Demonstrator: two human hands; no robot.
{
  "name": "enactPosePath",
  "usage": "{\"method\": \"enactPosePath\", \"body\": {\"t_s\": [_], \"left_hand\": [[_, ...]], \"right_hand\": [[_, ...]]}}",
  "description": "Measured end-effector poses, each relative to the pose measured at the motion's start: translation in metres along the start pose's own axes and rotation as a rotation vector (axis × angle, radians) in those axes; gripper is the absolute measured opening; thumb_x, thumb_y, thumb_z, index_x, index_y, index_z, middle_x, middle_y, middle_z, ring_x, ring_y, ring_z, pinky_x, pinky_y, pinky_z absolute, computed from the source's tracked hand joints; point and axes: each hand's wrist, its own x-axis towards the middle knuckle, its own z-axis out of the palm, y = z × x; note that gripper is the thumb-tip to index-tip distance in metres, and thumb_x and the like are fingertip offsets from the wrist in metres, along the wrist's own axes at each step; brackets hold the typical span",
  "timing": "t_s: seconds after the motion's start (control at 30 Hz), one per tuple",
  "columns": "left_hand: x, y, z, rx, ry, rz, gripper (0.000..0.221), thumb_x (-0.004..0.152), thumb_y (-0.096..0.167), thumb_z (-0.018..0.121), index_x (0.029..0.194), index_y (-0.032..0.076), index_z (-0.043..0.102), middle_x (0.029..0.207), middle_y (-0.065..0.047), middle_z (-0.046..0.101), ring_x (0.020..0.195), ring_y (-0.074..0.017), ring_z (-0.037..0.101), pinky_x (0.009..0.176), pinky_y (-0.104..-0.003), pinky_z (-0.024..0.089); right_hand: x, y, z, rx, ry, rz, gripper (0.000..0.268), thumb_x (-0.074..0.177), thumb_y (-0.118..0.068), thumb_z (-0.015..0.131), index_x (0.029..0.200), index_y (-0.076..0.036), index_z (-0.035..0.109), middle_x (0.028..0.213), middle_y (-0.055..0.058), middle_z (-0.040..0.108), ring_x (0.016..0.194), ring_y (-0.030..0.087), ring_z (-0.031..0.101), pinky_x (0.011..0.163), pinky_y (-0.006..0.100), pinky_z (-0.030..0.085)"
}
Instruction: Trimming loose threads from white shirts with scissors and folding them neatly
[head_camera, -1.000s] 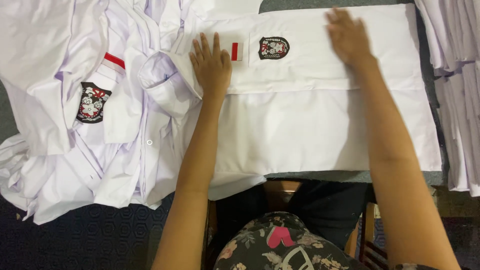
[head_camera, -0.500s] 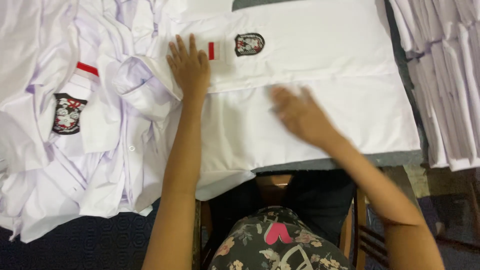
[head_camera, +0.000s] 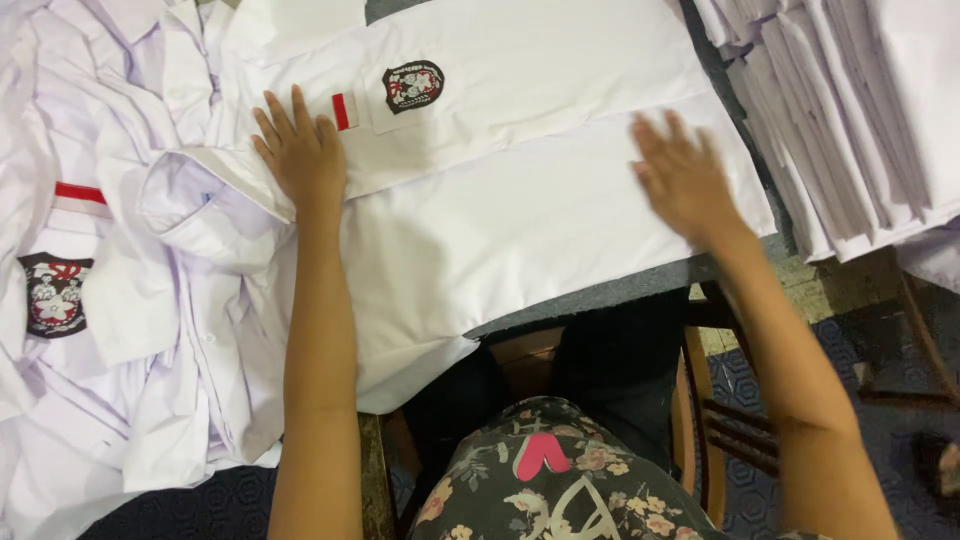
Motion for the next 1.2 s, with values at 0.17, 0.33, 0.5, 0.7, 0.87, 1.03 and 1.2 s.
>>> {"method": "enactPosePath", "body": {"t_s": [0.17, 0.33, 0.5, 0.7, 0.87, 1.03, 1.2], "left_hand": [[0.001, -0.001, 0.002, -0.011, -0.028, -0.026, 0.054, 0.107, 0.028, 0.045, 0.16, 0.021, 0.04, 0.166, -0.014, 0.026, 0.152, -0.0409, 0.019, 0.121, -0.062, 0.014], [0.0, -0.003, 0.005, -0.015, -0.012, -0.003, 0.054, 0.107, 0.028, 0.044, 0.16, 0.019, 0.04, 0.165, -0.015, 0.027, 0.152, -0.0415, 0.02, 0.12, -0.062, 0.015], [-0.001, -0.002, 0.003, -0.021, 0.042, 0.031, 0.053, 0.106, 0.025, 0.047, 0.159, 0.017, 0.044, 0.164, -0.018, 0.031, 0.15, -0.0441, 0.023, 0.118, -0.065, 0.019], [-0.002, 0.007, -0.012, -0.109, -0.073, -0.024, 0.055, 0.105, 0.024, 0.043, 0.159, 0.015, 0.042, 0.166, -0.017, 0.024, 0.152, -0.0418, 0.015, 0.121, -0.062, 0.009], [-0.001, -0.001, -0.003, -0.06, -0.011, 0.021, 0.054, 0.105, 0.024, 0.047, 0.158, 0.016, 0.044, 0.164, -0.019, 0.029, 0.15, -0.0448, 0.021, 0.118, -0.065, 0.016], [0.0, -0.001, -0.003, -0.071, -0.017, 0.026, 0.054, 0.105, 0.023, 0.048, 0.158, 0.015, 0.043, 0.164, -0.02, 0.029, 0.15, -0.0453, 0.02, 0.118, -0.065, 0.015], [0.001, -0.006, 0.002, -0.022, 0.044, 0.07, 0.053, 0.104, 0.022, 0.053, 0.156, 0.015, 0.046, 0.161, -0.02, 0.034, 0.147, -0.0477, 0.026, 0.115, -0.068, 0.021]], "right_hand": [[-0.043, 0.037, -0.021, -0.127, -0.018, 0.258, 0.074, 0.106, -0.055, 0.004, 0.165, -0.011, 0.013, 0.173, 0.001, 0.008, 0.158, 0.026, -0.006, 0.126, 0.047, 0.001], [-0.063, 0.055, -0.011, -0.275, 0.161, 0.202, 0.063, 0.111, -0.023, 0.028, 0.16, 0.015, 0.017, 0.17, 0.026, 0.012, 0.156, 0.044, 0.011, 0.122, 0.06, 0.024], [-0.079, 0.072, -0.034, -0.463, 0.225, 0.033, 0.068, 0.074, 0.031, 0.049, 0.14, 0.023, 0.058, 0.157, 0.035, 0.049, 0.15, 0.048, 0.04, 0.128, 0.049, 0.038], [-0.077, 0.088, -0.013, -0.632, 0.283, 0.07, 0.051, 0.109, -0.028, 0.055, 0.159, -0.023, 0.06, 0.13, 0.013, 0.065, 0.105, 0.033, 0.058, 0.085, 0.044, 0.057], [-0.08, 0.081, -0.008, -0.755, 0.268, 0.243, 0.056, 0.111, -0.041, 0.058, 0.149, -0.001, 0.062, 0.122, 0.014, 0.051, 0.103, 0.028, 0.051, 0.079, 0.036, 0.054], [-0.085, 0.068, -0.023, -0.539, 0.283, 0.147, 0.053, 0.112, -0.028, 0.055, 0.16, -0.009, 0.051, 0.11, 0.018, 0.047, 0.089, 0.035, 0.049, 0.066, 0.049, 0.053], [-0.096, 0.067, -0.01, -1.077, 0.322, 0.224, 0.044, 0.111, -0.06, 0.055, 0.117, -0.018, 0.067, 0.106, 0.002, 0.05, 0.091, 0.019, 0.056, 0.067, 0.029, 0.051]]}}
